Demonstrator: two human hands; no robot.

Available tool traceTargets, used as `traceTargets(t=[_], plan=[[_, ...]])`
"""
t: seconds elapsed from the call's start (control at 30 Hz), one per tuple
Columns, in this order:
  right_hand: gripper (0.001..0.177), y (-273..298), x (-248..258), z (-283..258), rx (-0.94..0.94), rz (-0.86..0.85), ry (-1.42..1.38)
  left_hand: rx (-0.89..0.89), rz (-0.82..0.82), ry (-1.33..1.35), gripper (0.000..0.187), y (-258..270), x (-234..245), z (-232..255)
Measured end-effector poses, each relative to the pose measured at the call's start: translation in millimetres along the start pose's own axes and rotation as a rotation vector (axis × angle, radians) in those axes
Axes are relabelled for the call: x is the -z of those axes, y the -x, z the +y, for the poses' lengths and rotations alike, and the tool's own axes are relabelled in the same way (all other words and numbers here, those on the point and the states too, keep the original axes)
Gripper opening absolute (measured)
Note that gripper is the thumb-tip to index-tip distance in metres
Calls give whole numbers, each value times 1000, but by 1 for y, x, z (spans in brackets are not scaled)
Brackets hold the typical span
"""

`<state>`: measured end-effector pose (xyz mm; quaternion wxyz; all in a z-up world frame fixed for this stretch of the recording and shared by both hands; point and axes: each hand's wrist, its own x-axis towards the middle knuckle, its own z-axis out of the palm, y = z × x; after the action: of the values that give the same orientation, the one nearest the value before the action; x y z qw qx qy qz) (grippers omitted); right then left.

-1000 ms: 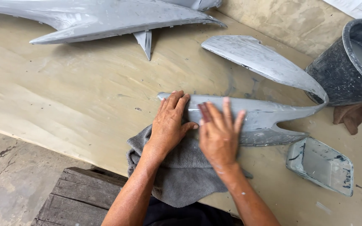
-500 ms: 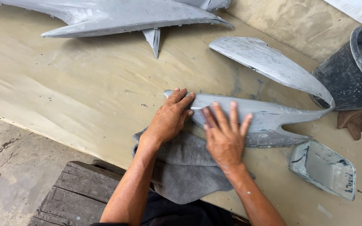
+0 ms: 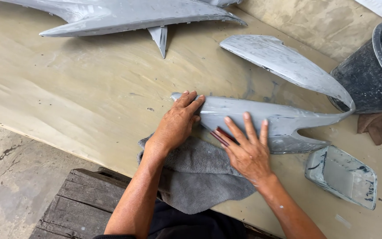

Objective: The person sands the surface of a grey plastic motorcycle fairing part using a sanding block. They repeatedly dip the block into a small container of water and continue sanding the curved edges and flat areas of the part.

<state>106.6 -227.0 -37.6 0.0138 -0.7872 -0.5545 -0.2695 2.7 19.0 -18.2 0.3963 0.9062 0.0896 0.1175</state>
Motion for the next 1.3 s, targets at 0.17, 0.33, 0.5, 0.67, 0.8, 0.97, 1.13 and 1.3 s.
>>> traceTargets(t=[0.17, 0.33, 0.5, 0.67, 0.8, 0.97, 1.13, 1.3], plan=[[39, 1, 11, 2, 24, 8, 10, -3, -20, 24, 50, 1, 8, 3], [39, -2, 12, 3, 42, -8, 25, 15, -38, 40, 56, 0, 11, 4], [33, -60, 8, -32, 22, 28, -44, 8, -36, 47, 59, 2, 12, 5], [36, -50, 3, -25, 13, 17, -50, 4, -19, 57, 56, 2, 13, 8], [36, 6, 10, 15, 38, -63, -69, -21, -9, 52, 49, 3, 8, 4], [38, 31, 36, 52, 39, -120, -21, -2, -5, -52, 71, 0, 0, 7], [38, 20, 37, 56, 55, -124, -23, 11, 3, -93, 74, -1, -1, 11], [39, 11, 25, 44, 107, -125, -13, 44, 1, -83, 73, 1, -1, 14]])
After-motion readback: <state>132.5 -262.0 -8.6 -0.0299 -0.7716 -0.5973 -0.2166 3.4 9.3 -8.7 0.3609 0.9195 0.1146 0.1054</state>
